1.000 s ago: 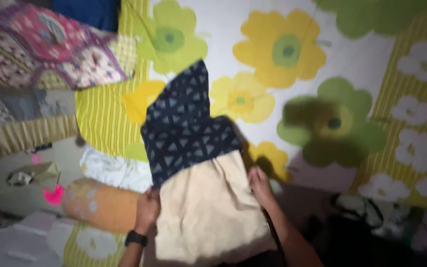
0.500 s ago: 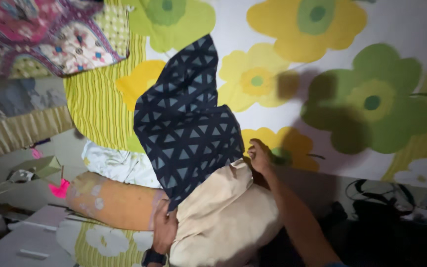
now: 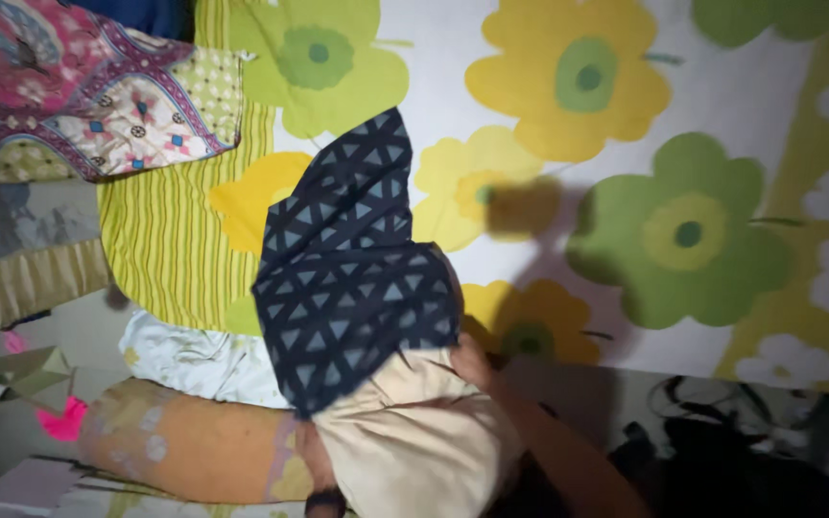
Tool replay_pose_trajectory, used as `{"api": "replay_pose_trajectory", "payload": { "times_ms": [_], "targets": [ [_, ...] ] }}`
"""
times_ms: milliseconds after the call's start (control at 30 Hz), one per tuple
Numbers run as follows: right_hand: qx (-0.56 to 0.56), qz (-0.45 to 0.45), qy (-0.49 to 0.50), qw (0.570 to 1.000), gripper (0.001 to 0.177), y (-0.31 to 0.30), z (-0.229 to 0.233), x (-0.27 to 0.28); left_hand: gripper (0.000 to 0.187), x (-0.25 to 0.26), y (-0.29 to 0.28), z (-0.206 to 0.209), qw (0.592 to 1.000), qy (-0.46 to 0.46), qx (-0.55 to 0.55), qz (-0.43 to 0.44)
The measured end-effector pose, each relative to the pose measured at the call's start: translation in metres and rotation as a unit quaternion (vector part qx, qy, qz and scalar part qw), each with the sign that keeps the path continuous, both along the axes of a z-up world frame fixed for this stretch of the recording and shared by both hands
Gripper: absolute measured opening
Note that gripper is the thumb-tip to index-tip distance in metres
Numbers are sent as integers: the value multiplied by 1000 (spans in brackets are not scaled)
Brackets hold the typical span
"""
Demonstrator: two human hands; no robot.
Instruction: The person inserts a pillow insert into a patterned pillowcase, then places a rolled cloth inside a drawstring bag and ties it closed. The person works on a bed with floral sheets, handling the pillowcase, pillow insert, rolled cloth, and drawstring bag.
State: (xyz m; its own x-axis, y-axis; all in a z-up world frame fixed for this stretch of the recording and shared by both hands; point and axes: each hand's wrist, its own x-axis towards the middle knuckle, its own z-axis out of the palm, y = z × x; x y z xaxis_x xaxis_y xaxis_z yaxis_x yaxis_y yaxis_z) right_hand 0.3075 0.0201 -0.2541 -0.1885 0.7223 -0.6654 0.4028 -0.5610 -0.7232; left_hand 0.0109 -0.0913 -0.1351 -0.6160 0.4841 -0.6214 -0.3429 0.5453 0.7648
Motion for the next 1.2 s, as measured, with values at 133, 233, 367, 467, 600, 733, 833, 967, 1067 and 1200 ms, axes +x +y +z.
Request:
{"api": "replay_pose_trajectory", "payload": {
  "times_ms": [133,233,367,467,600,733,833,967,1067,1200],
  "targets": [
    [-2,-24,-27,999,28,40,59,46,22,6,63,7,995,47,57,-62],
    [6,-44,-38,998,30,58,119,77,19,-17,101,39,987,8,105,-119],
    [17,-66,-36,997,33,72,202,110,25,-18,135,93,977,-1,97,-188],
    [22,-82,-25,996,36,77,257,120,37,15,149,137,976,49,94,-191],
    [16,-98,-15,995,39,63,323,138,34,61,128,192,967,41,79,-240],
    [83,-123,12,989,42,109,320,146,34,43,165,182,955,38,80,-283],
    [83,-144,13,986,45,87,329,161,35,20,135,188,959,-51,59,-274],
    [90,-176,25,980,48,85,311,170,38,11,137,180,953,-158,41,-254],
    [83,-199,50,975,51,91,310,169,34,21,156,180,890,189,91,-404],
    [118,-247,99,957,53,133,332,179,31,31,223,185,799,349,41,-488]
  ]
}}
